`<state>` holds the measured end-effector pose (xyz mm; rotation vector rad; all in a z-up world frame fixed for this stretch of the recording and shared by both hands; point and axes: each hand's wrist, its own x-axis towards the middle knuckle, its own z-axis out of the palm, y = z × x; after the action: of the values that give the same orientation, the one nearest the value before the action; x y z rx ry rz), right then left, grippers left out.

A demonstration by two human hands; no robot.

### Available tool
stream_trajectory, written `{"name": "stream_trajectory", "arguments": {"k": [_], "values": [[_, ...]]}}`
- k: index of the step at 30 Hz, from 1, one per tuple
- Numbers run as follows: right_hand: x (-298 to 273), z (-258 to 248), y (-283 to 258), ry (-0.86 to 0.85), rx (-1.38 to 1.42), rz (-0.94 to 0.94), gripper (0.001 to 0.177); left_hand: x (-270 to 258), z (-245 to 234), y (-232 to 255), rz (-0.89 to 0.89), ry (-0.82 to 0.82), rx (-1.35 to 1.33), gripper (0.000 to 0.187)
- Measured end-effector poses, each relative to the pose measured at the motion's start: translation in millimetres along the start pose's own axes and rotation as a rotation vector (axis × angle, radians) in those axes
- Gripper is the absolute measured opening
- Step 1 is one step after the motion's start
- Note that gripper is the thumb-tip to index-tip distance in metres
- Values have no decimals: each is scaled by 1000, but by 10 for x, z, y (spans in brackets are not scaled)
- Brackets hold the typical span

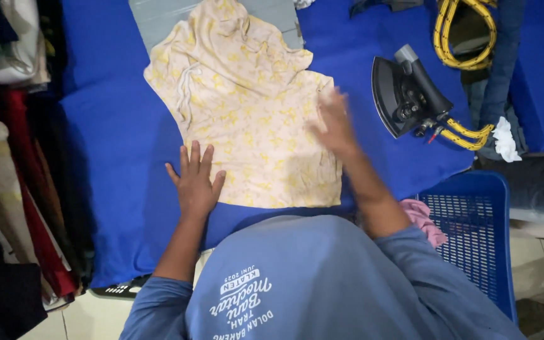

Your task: The person irons a small patterned cloth on a blue ironing board. They repeatedly unfold, smooth, and press the cloth with a steam iron, then fold it into a smaller rectangle.

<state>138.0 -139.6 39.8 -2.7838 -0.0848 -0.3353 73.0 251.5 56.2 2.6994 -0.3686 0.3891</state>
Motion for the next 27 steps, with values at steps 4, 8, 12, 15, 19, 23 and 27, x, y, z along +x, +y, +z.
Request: {"name": "stream_trajectory", "arguments": {"k": [4, 8, 12, 15, 19, 23, 27], "values": [[164, -973, 656, 459, -351, -31, 56, -32, 25, -51, -19, 41, -81, 57], [279, -1032, 1578, 225, -619, 282, 70, -31, 29, -66, -20, 81, -160, 54], [562, -1286, 1618, -233, -306, 509, 66, 1, -31, -50, -44, 42, -178, 54], [518, -1711, 887, -440, 97, 634, 56, 54, 45, -152, -93, -15, -158, 51], [291, -1769, -65, -515, 446, 637, 53, 344, 253, -395, -195, -67, -100, 39], [10, -1217, -618, -580, 560, 603, 57, 502, -242, -73, -108, -134, -105, 49], [101, -856, -766, -553, 291, 521, 69, 461, -202, -207, -130, -88, -11, 55]]}}
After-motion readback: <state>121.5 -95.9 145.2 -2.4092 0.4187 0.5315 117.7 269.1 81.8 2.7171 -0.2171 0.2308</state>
